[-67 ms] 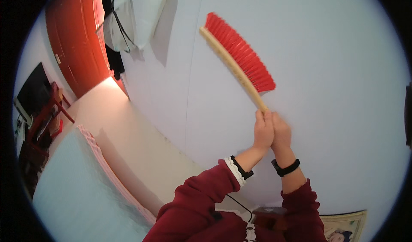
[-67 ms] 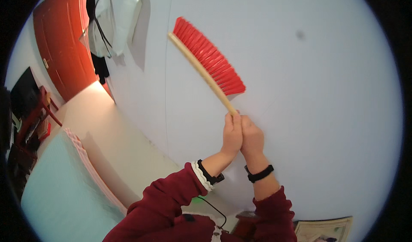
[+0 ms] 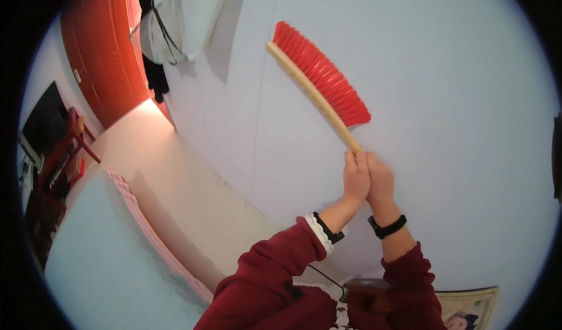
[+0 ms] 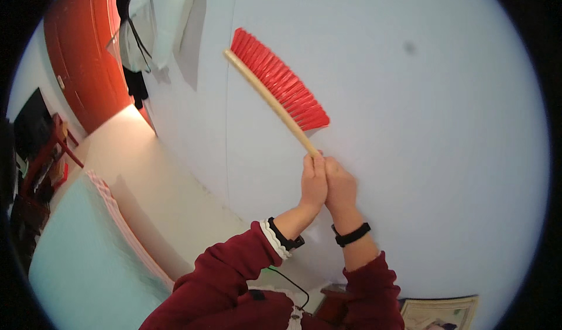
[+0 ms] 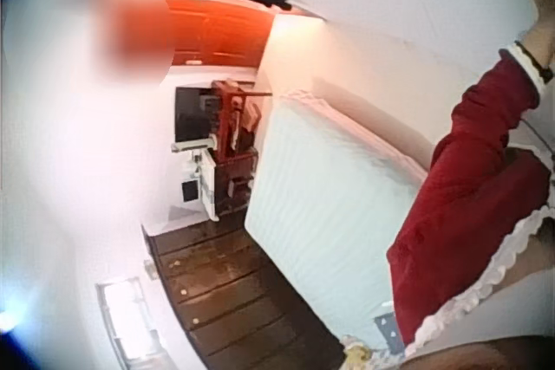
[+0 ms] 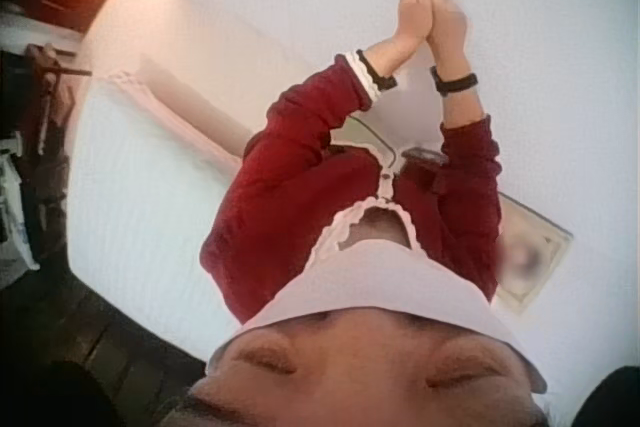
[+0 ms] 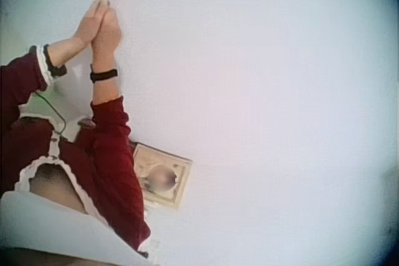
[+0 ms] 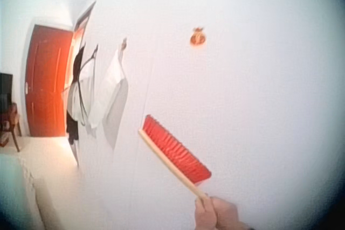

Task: The person uses a red-bristled brush to sweep a light-blue bedsheet, a floral pillow, and a wall. The person also picks up and folds a black cloth before resuming brushing the wall and moving toward the doorway.

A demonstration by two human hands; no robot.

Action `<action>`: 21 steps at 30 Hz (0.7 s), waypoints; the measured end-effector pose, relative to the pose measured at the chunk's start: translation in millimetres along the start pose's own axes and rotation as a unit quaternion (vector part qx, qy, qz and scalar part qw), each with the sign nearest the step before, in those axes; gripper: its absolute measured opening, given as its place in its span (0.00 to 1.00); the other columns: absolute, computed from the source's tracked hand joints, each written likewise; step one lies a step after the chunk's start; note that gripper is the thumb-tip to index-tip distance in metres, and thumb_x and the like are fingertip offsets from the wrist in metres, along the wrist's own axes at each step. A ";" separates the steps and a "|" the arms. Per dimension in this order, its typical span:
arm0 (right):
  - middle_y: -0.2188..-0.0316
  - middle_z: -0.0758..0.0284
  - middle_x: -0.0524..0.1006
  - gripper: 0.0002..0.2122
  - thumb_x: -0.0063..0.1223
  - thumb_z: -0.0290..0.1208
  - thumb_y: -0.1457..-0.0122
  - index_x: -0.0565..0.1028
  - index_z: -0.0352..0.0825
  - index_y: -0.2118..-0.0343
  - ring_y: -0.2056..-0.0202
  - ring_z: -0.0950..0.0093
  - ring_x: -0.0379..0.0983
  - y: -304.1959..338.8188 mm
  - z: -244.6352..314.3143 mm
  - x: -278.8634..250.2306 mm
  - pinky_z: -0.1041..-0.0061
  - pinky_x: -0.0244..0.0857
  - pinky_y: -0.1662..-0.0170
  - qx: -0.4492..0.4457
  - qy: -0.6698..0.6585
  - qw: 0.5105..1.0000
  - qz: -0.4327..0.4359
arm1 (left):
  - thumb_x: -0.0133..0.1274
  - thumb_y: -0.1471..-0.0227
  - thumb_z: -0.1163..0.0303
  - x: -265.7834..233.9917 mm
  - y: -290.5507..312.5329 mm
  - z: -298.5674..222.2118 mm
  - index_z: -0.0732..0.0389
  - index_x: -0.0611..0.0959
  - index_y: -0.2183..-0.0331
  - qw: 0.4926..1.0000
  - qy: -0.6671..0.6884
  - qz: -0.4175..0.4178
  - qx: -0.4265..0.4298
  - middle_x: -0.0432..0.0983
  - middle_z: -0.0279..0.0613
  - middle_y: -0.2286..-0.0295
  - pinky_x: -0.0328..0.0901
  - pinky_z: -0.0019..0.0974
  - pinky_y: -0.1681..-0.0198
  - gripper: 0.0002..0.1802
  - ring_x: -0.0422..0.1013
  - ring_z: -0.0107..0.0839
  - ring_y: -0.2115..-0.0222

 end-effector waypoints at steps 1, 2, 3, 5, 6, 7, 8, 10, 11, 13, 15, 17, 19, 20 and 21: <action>0.76 0.60 0.75 0.05 0.48 0.33 0.41 0.68 0.38 0.69 0.74 0.57 0.74 3.2 0.2 20.2 0.61 0.67 0.74 -0.006 0.003 1.000 0.026 | 0.36 0.34 0.56 -14.1 -1.8 19.6 0.63 0.70 0.52 0.999 -0.012 -0.016 -0.025 0.70 0.44 0.58 0.61 0.35 0.51 0.21 0.66 0.33 0.56; 0.76 0.60 0.74 0.06 0.47 0.33 0.41 0.67 0.38 0.71 0.74 0.57 0.73 6.4 2.8 42.7 0.61 0.66 0.75 -0.013 -0.006 0.998 0.054 | 0.36 0.34 0.55 -30.5 -2.3 35.5 0.64 0.70 0.52 0.999 0.001 -0.038 -0.032 0.70 0.45 0.58 0.60 0.35 0.49 0.22 0.65 0.33 0.55; 0.76 0.60 0.75 0.07 0.47 0.34 0.41 0.67 0.37 0.71 0.74 0.57 0.74 11.1 5.3 60.7 0.61 0.66 0.74 -0.024 -0.009 0.997 0.070 | 0.36 0.35 0.54 -45.9 -3.2 51.4 0.63 0.69 0.52 0.997 -0.008 -0.059 -0.047 0.71 0.48 0.59 0.61 0.38 0.51 0.22 0.66 0.38 0.56; 0.76 0.60 0.75 0.07 0.47 0.34 0.41 0.67 0.37 0.71 0.74 0.56 0.74 23.2 11.9 100.3 0.60 0.67 0.74 -0.052 -0.004 0.993 0.106 | 0.37 0.36 0.54 -78.5 -3.7 83.5 0.63 0.69 0.52 0.992 -0.016 -0.103 -0.071 0.73 0.54 0.61 0.63 0.42 0.54 0.22 0.69 0.47 0.59; 0.76 0.60 0.75 0.07 0.47 0.34 0.41 0.67 0.36 0.71 0.74 0.56 0.74 30.3 12.3 116.5 0.60 0.67 0.74 -0.058 -0.012 0.992 0.113 | 0.36 0.35 0.53 -90.9 -1.4 102.8 0.63 0.69 0.52 0.989 -0.025 -0.111 -0.094 0.72 0.51 0.60 0.62 0.40 0.52 0.23 0.68 0.42 0.58; 0.76 0.60 0.75 0.07 0.46 0.34 0.41 0.67 0.36 0.70 0.74 0.56 0.74 36.6 14.6 134.6 0.59 0.67 0.73 -0.070 -0.018 0.990 0.121 | 0.35 0.35 0.53 -104.4 -0.6 123.7 0.63 0.70 0.52 0.985 -0.032 -0.119 -0.118 0.71 0.47 0.59 0.61 0.38 0.51 0.23 0.66 0.38 0.57; 0.75 0.59 0.76 0.08 0.46 0.34 0.41 0.67 0.35 0.70 0.74 0.56 0.74 46.2 14.8 153.9 0.58 0.67 0.73 -0.072 -0.014 0.987 0.141 | 0.34 0.34 0.52 -118.4 2.2 146.5 0.63 0.70 0.52 0.981 -0.041 -0.128 -0.143 0.70 0.43 0.58 0.60 0.35 0.49 0.24 0.65 0.33 0.56; 0.75 0.58 0.76 0.07 0.46 0.33 0.41 0.67 0.35 0.70 0.73 0.55 0.74 66.5 13.1 187.6 0.58 0.68 0.72 -0.059 -0.046 0.981 0.181 | 0.34 0.35 0.52 -144.0 11.6 194.1 0.62 0.70 0.51 0.970 -0.017 -0.145 -0.193 0.70 0.42 0.59 0.60 0.34 0.50 0.24 0.65 0.32 0.56; 0.75 0.58 0.76 0.07 0.46 0.33 0.42 0.67 0.35 0.70 0.73 0.55 0.74 76.7 11.6 204.0 0.58 0.68 0.72 -0.048 -0.054 0.976 0.205 | 0.33 0.35 0.51 -156.9 15.5 216.6 0.61 0.71 0.51 0.966 -0.003 -0.153 -0.207 0.70 0.42 0.59 0.61 0.34 0.50 0.24 0.65 0.32 0.57; 0.74 0.57 0.76 0.07 0.45 0.33 0.41 0.68 0.35 0.69 0.71 0.55 0.74 100.1 8.9 243.5 0.58 0.68 0.70 -0.021 -0.023 0.962 0.273 | 0.34 0.35 0.51 -184.8 24.1 264.8 0.60 0.71 0.52 0.951 0.034 -0.144 -0.270 0.70 0.41 0.61 0.62 0.35 0.52 0.24 0.66 0.31 0.58; 0.73 0.56 0.77 0.07 0.44 0.33 0.41 0.69 0.35 0.68 0.70 0.54 0.75 126.0 3.1 273.4 0.58 0.68 0.69 -0.003 -0.005 0.946 0.325 | 0.34 0.35 0.52 -200.0 42.4 303.2 0.60 0.71 0.54 0.932 0.060 -0.137 -0.331 0.71 0.40 0.63 0.64 0.36 0.57 0.22 0.66 0.31 0.61; 0.72 0.55 0.77 0.08 0.44 0.34 0.42 0.69 0.35 0.67 0.68 0.54 0.75 156.2 -3.3 300.8 0.57 0.68 0.67 0.008 -0.004 0.930 0.368 | 0.35 0.36 0.52 -216.7 67.6 336.2 0.59 0.71 0.56 0.899 0.061 -0.134 -0.414 0.71 0.39 0.66 0.66 0.36 0.63 0.21 0.68 0.30 0.65; 0.71 0.54 0.77 0.08 0.44 0.34 0.42 0.71 0.35 0.66 0.66 0.54 0.75 190.7 -17.8 321.6 0.57 0.68 0.66 0.042 -0.023 0.913 0.406 | 0.37 0.36 0.53 -225.4 90.2 353.9 0.58 0.73 0.58 0.889 0.018 -0.117 -0.443 0.71 0.38 0.68 0.66 0.35 0.69 0.20 0.68 0.30 0.71; 0.70 0.54 0.77 0.09 0.44 0.34 0.42 0.71 0.34 0.66 0.66 0.54 0.75 207.2 -26.6 327.7 0.57 0.68 0.65 0.049 -0.029 0.906 0.420 | 0.37 0.36 0.53 -225.3 105.6 362.5 0.58 0.73 0.59 0.873 -0.011 -0.112 -0.474 0.71 0.37 0.69 0.65 0.35 0.73 0.19 0.68 0.30 0.73; 0.71 0.54 0.77 0.10 0.44 0.36 0.41 0.72 0.33 0.66 0.67 0.55 0.75 223.4 -32.8 332.3 0.58 0.68 0.66 0.056 -0.048 0.900 0.429 | 0.38 0.37 0.54 -222.2 119.2 368.0 0.58 0.74 0.60 0.868 0.012 -0.110 -0.483 0.72 0.37 0.69 0.66 0.35 0.73 0.18 0.68 0.30 0.74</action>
Point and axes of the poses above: each hand's wrist, its own y-axis away from the middle knuckle, its own x-axis out of the palm, z = x × y, the point moved 9 cm from there along -y, towards the middle knuckle
